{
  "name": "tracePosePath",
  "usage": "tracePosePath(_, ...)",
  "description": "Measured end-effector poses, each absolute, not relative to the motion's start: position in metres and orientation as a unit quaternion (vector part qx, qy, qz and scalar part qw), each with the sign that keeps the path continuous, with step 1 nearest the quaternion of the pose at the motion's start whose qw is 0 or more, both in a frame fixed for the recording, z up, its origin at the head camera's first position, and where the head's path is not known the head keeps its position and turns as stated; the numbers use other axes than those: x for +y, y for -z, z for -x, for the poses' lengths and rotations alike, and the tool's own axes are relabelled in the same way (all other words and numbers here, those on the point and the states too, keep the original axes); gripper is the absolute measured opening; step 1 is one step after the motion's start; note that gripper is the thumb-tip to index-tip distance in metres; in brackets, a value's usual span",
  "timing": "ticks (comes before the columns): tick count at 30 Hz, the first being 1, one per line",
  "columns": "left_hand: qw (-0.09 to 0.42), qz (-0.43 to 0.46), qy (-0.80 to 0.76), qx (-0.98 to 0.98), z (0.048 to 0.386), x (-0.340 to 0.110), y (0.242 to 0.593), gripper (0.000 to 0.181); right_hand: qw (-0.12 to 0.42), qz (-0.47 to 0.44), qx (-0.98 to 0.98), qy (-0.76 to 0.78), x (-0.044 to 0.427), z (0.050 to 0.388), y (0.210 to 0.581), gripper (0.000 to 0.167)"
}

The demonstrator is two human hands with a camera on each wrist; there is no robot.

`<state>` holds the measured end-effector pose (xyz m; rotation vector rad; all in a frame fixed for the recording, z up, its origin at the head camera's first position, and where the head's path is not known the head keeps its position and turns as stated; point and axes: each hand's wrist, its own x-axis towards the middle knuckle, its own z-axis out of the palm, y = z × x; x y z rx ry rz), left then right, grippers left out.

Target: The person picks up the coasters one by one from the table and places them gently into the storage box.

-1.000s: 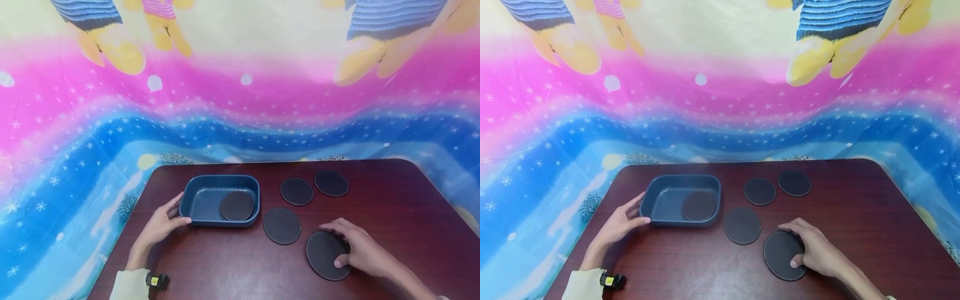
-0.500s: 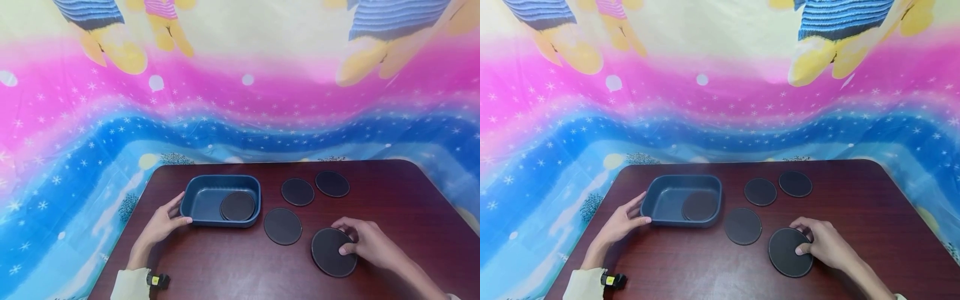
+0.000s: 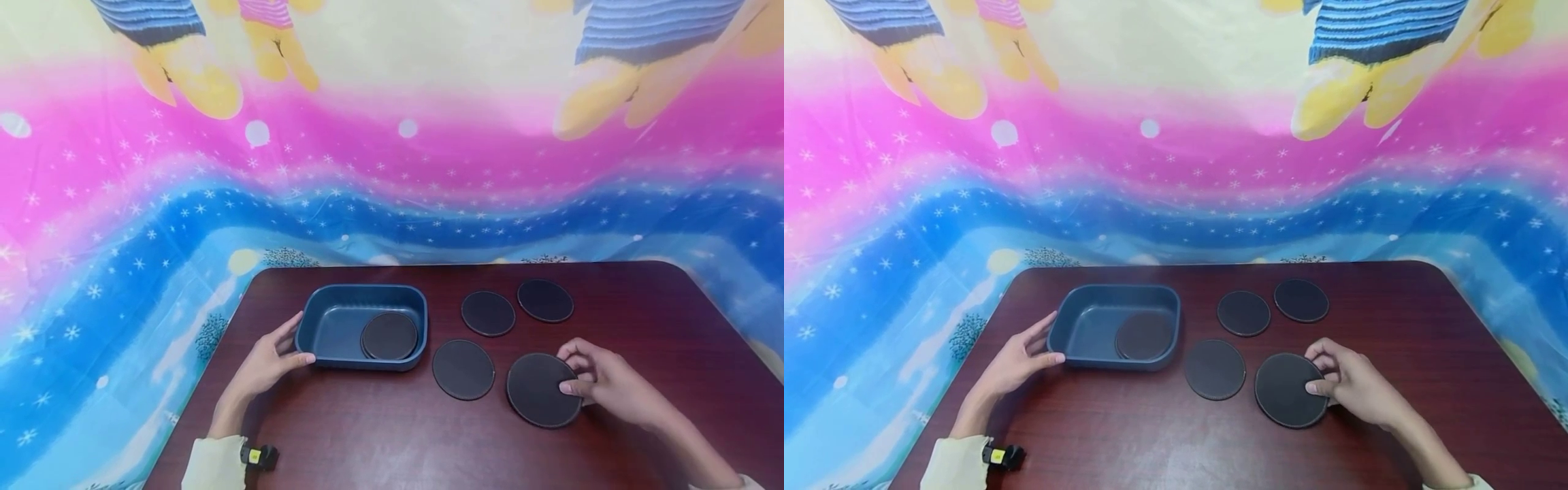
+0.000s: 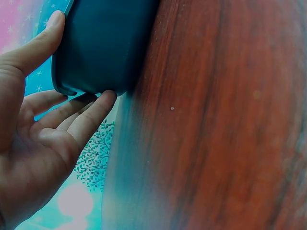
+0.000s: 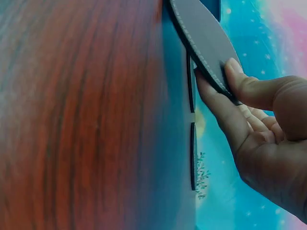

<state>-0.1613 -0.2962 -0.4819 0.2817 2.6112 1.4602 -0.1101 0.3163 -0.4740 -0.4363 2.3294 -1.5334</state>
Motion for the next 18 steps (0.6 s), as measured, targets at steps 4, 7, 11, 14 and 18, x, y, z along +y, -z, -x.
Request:
tracePosePath(4, 0.067, -0.095, -0.485, 0.867, 0.162, -0.297, 0.482, 0.095, 0.169, 0.144, 0.785, 0.579, 0.318, 0.115, 0.478, 0.039)
tracePosePath(7, 0.066, -0.095, -0.485, 0.867, 0.162, -0.297, 0.482, 0.094, 0.167, 0.135, 0.776, 0.593, 0.318, 0.117, 0.480, 0.041)
tracePosePath(11, 0.067, -0.094, -0.486, 0.866, 0.162, -0.297, 0.482, 0.094, 0.157, 0.111, 0.783, 0.592, 0.317, 0.119, 0.479, 0.049)
tracePosePath(14, 0.068, -0.093, -0.488, 0.865, 0.163, -0.297, 0.483, 0.095, 0.148, 0.097, 0.785, 0.593, 0.315, 0.121, 0.478, 0.054)
tracePosePath(18, 0.070, -0.092, -0.491, 0.864, 0.162, -0.297, 0.484, 0.095, 0.141, 0.084, 0.782, 0.601, 0.313, 0.122, 0.476, 0.056)
